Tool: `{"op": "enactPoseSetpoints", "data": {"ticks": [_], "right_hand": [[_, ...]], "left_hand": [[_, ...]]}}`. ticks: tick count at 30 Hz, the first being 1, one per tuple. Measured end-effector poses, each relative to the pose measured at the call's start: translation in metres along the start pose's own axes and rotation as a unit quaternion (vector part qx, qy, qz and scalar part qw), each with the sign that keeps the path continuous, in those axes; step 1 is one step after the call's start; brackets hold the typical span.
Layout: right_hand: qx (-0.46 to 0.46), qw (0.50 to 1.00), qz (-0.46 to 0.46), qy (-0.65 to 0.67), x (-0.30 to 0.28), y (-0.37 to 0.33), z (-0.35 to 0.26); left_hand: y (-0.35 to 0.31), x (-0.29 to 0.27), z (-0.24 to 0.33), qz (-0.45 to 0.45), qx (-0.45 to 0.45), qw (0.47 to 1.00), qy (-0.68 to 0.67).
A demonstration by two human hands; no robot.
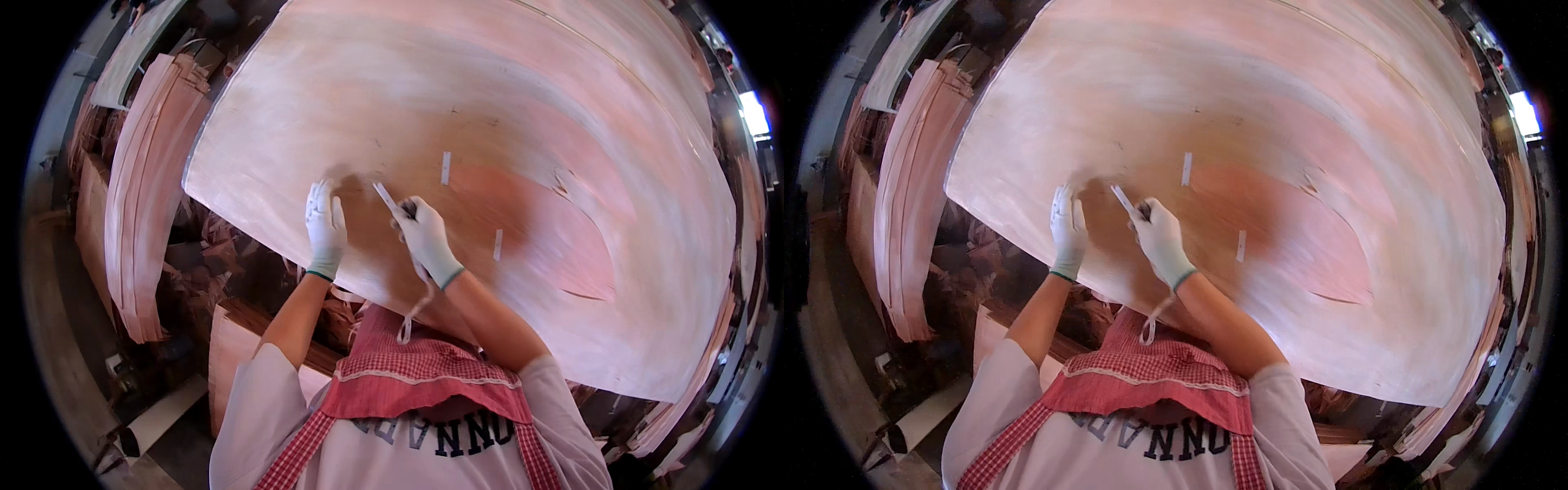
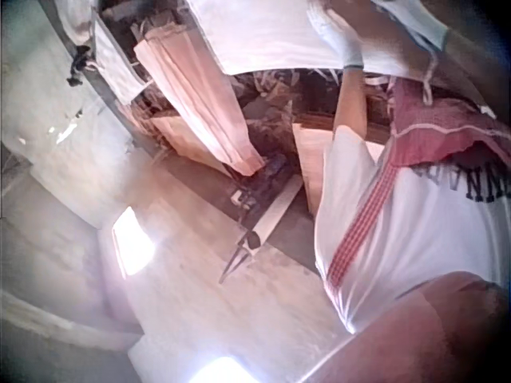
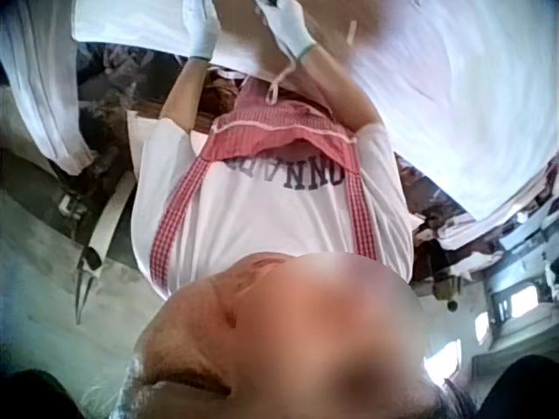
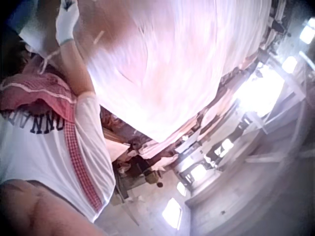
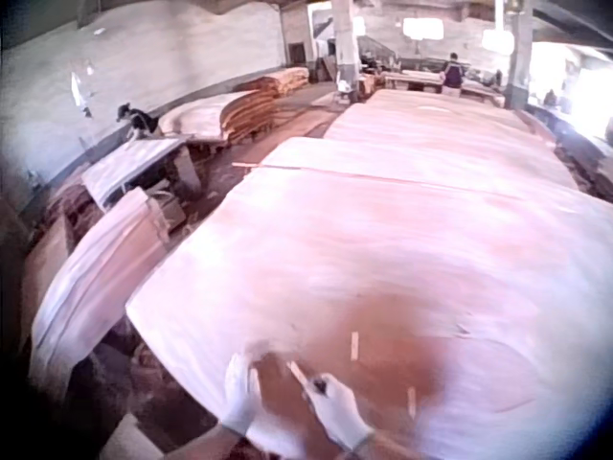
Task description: The person handles large wooden sheets by cutting, scraping, measuring, and applying tape to the surface, and then stacks the sheets on top of each other.
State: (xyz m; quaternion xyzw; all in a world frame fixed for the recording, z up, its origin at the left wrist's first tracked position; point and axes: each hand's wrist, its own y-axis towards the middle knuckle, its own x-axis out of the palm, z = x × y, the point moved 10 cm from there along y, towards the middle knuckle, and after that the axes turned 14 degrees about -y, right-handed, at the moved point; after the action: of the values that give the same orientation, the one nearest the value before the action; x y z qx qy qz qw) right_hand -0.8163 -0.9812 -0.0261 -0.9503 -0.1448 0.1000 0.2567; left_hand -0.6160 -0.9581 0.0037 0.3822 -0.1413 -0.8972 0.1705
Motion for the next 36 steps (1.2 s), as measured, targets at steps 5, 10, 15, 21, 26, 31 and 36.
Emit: {"op": "enactPoseSetpoints", "data": {"ticks": [5,10,15,21,26,31,36], "right_hand": [[-0.064,0.968,0.069,-0.233,0.024,0.061,-0.003],[-0.124,0.856,0.045,-0.500,0.004,0.067,-0.051],[-0.032,0.998,0.047,-0.022,-0.091,0.012,-0.017],[0.091,0.884,0.366,0.276,-0.253,-0.178,0.155],[0.162,0.827,0.501,0.195,-0.337,-0.332,0.270],[0.135,0.838,0.520,0.102,-0.412,-0.352,0.267],[0.087,0.867,0.475,0.123,-0.469,-0.288,0.263]], "left_hand": [[0.021,0.050,0.048,-0.217,0.126,0.967,0.042],[0.012,0.066,0.030,-0.251,0.120,0.955,0.102],[0.008,0.071,0.044,-0.271,0.143,0.943,0.133],[0.019,0.102,0.045,-0.288,0.141,0.925,0.205],[0.001,0.160,0.262,-0.274,0.297,0.915,-0.002],[-0.126,0.309,0.430,-0.385,0.388,0.818,-0.181],[-0.182,0.385,0.494,-0.383,0.401,0.812,-0.182]]}}
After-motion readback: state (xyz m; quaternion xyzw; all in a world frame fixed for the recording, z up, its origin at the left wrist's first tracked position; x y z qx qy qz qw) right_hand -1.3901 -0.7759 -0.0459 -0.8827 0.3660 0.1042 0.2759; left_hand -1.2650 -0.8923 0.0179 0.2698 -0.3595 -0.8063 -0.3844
